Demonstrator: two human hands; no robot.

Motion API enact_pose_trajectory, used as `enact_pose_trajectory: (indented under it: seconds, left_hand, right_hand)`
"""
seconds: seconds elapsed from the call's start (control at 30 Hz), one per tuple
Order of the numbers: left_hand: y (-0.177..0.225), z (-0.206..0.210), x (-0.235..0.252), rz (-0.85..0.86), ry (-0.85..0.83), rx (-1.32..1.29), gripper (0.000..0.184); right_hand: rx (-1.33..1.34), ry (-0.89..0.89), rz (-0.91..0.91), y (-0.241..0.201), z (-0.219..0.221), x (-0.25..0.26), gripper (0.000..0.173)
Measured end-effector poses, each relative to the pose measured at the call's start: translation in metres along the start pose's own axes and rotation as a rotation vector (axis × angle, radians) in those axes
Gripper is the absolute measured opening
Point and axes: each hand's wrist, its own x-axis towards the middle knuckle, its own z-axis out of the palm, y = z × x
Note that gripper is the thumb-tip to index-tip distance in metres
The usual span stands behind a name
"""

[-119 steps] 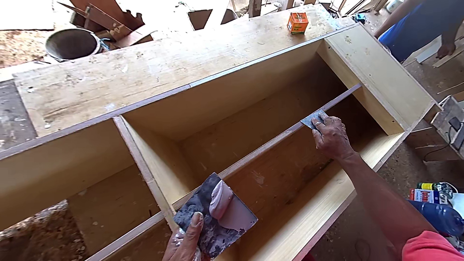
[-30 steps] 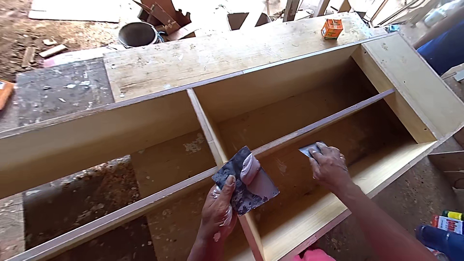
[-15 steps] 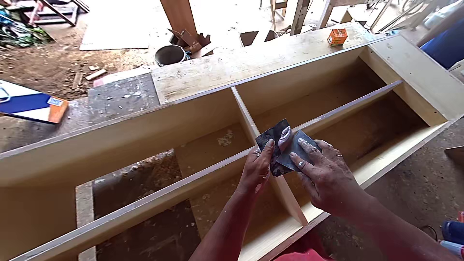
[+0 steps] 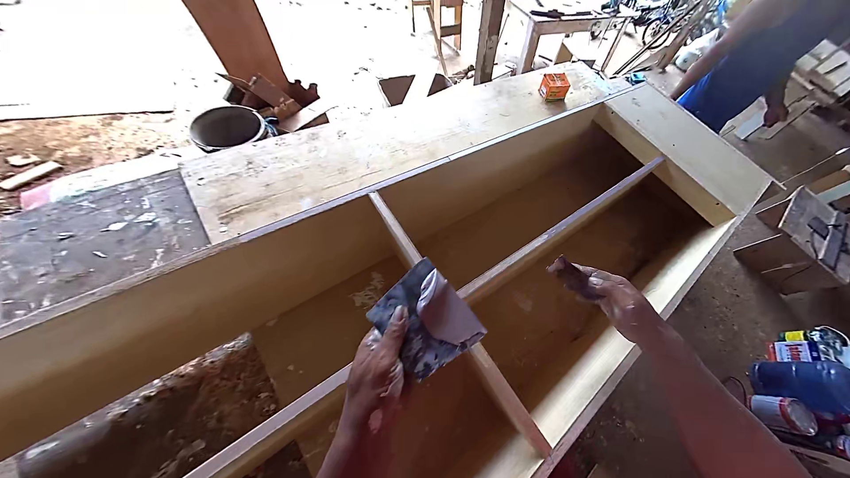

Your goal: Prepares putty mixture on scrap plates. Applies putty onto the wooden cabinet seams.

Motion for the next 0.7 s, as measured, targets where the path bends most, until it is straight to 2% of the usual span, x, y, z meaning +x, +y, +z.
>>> enact_pose_trajectory:
  seconds: [0.1,0.17,0.43,0.57,0.7]
  left_hand:
    - [-0.005,-0.005,-0.006,-0.001,0.034,-0.005,0.028]
    - [-0.007,-0.004,-0.010,-0.003,0.054,-0.018,0.030]
    - [-0.017,-0.002,-0.016,-0.045,0.046,-0.097,0.030]
    - [-0.015,-0.002,-0.018,-0.062,0.047,-0.115,0.029]
    - [-0.016,-0.011,-0.020,-0.062,0.017,-0.129,0.026]
  right_hand:
    - [-0.835,0.158,-0.103,0.016,0.002,0.031,0.047]
    - [-1.082,0.178,-0.106,0.025,0.005,0.046,0.049]
    - [-1.210,0.160,-0.126,0.039,0.012,0.080,0.049]
    - [-1.214,0.133,-0.129,0.039,0.005,0.073,0.047]
    - [-1.198,0.199,-0.160,0.036,-0.006,0.070,0.047]
